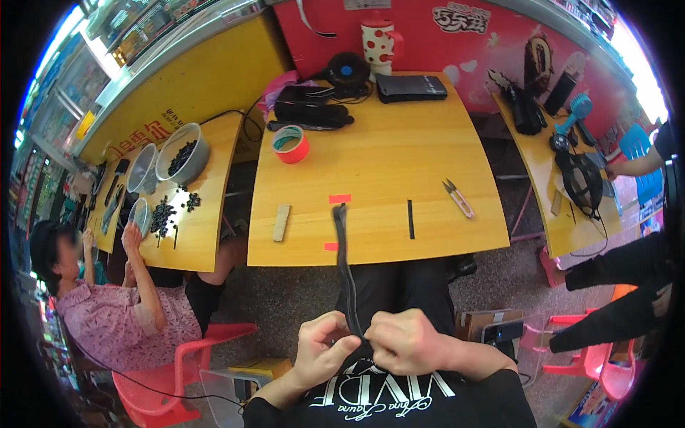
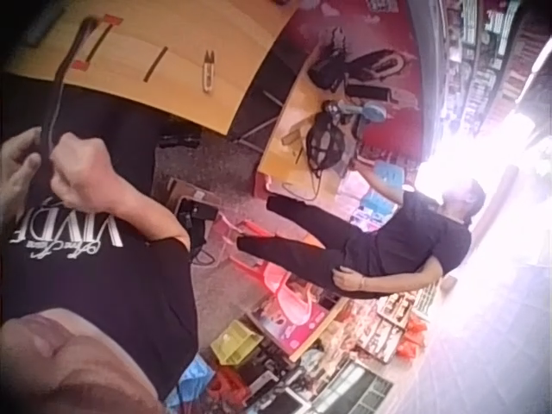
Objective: Assembling black straps by manually attaching small components and using a cutter to trim excess material.
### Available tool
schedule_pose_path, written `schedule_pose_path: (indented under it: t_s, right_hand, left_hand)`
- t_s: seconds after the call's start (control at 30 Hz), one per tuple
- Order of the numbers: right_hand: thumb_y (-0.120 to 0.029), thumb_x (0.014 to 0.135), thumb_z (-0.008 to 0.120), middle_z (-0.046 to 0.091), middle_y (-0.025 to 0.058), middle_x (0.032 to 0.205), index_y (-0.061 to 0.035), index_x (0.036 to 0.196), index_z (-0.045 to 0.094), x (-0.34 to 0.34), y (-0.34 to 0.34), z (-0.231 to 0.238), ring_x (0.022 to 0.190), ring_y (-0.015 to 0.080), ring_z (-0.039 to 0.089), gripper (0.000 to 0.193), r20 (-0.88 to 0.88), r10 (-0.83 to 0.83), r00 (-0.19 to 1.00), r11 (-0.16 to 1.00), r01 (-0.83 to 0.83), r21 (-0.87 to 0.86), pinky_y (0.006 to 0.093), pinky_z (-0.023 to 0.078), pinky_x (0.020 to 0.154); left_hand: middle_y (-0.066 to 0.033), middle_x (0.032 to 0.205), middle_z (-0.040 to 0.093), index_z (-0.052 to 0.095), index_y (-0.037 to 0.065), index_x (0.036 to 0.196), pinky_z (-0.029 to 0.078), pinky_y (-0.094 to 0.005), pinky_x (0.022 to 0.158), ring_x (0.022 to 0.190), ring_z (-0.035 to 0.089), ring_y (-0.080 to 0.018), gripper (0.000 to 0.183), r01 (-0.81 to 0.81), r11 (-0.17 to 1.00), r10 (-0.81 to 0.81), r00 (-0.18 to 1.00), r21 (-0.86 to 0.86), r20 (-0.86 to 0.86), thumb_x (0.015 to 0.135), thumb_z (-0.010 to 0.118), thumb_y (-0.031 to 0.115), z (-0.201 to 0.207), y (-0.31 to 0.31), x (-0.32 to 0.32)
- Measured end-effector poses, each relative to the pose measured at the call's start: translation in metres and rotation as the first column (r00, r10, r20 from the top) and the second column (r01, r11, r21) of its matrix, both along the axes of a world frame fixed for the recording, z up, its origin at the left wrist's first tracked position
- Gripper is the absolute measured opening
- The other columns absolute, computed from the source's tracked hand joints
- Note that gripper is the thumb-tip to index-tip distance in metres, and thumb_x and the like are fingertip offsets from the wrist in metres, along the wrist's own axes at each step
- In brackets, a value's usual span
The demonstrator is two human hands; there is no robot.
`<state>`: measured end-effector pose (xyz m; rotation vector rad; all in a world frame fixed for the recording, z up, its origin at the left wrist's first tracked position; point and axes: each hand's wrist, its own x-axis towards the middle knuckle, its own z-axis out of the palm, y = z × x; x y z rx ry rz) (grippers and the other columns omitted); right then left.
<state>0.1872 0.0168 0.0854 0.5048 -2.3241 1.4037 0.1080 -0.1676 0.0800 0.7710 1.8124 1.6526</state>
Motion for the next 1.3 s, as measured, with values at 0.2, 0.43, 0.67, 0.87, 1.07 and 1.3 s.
schedule_pose_path:
  t_s: [0.2,0.43,0.67,0.87,1.07,1.3]
  right_hand:
    - [-0.015,0.073,0.065,0.040,0.0030,0.063,-0.0046,0.068,0.051,0.002,-0.011,-0.003,0.049,0.0131,0.049,0.018,-0.266,0.004,0.964,0.866,0.130,0.482,0.0262,0.037,0.039]
    - [-0.017,0.073,0.065,0.038,0.0020,0.062,-0.0055,0.068,0.051,0.006,-0.006,0.002,0.048,0.0122,0.046,0.019,-0.347,-0.043,0.937,0.765,0.254,0.592,0.0251,0.036,0.039]
    - [-0.010,0.068,0.073,0.050,0.0079,0.071,-0.0025,0.081,0.057,0.004,0.014,-0.008,0.055,0.0241,0.055,0.022,0.010,-0.020,1.000,0.991,0.019,0.136,0.0328,0.045,0.045]
    - [-0.022,0.074,0.078,0.054,0.0090,0.069,-0.0029,0.083,0.058,0.005,0.022,-0.004,0.059,0.0244,0.059,0.029,0.099,0.051,0.994,0.978,-0.070,0.196,0.0337,0.045,0.047]
    - [-0.014,0.084,0.067,0.051,0.0100,0.070,-0.0036,0.079,0.053,0.003,0.031,-0.011,0.059,0.0315,0.056,0.018,0.299,0.305,0.904,0.943,-0.331,0.037,0.0381,0.043,0.050]
    - [-0.010,0.078,0.063,0.051,0.0090,0.067,-0.0031,0.076,0.052,0.012,0.021,-0.012,0.054,0.0272,0.056,0.014,0.188,0.197,0.962,0.890,-0.256,0.376,0.0362,0.045,0.047]
  left_hand:
    - [-0.0029,0.085,0.063,0.063,-0.003,0.104,0.050,-0.0217,0.063,0.071,0.058,-0.0070,0.016,0.000,0.992,-0.066,0.852,0.125,0.520,0.093,0.061,0.009,0.001,0.000,0.003]
    - [-0.0035,0.084,0.063,0.062,-0.004,0.106,0.051,-0.0233,0.064,0.073,0.059,-0.0087,0.018,0.078,0.971,-0.198,0.796,0.228,0.572,0.093,0.061,0.009,-0.016,0.002,0.002]
    - [-0.0052,0.084,0.064,0.063,-0.003,0.104,0.052,-0.0246,0.060,0.071,0.060,-0.0103,0.017,0.051,0.960,-0.230,0.704,0.275,0.672,0.090,0.064,0.007,-0.023,0.010,-0.002]
    - [-0.0055,0.087,0.065,0.063,-0.002,0.102,0.051,-0.0234,0.063,0.075,0.061,-0.0104,0.016,0.116,0.950,-0.282,0.716,0.289,0.638,0.089,0.065,0.007,-0.017,0.013,-0.005]
    - [-0.0045,0.088,0.065,0.063,-0.002,0.100,0.050,-0.0227,0.064,0.076,0.060,-0.0089,0.017,0.305,0.933,-0.359,0.728,0.192,0.585,0.087,0.068,0.008,-0.019,0.009,-0.010]
    - [-0.0015,0.080,0.064,0.063,-0.002,0.095,0.048,-0.0218,0.061,0.070,0.058,-0.0064,0.019,0.366,0.928,-0.341,0.769,0.065,0.541,0.084,0.073,0.009,-0.020,0.012,-0.009]
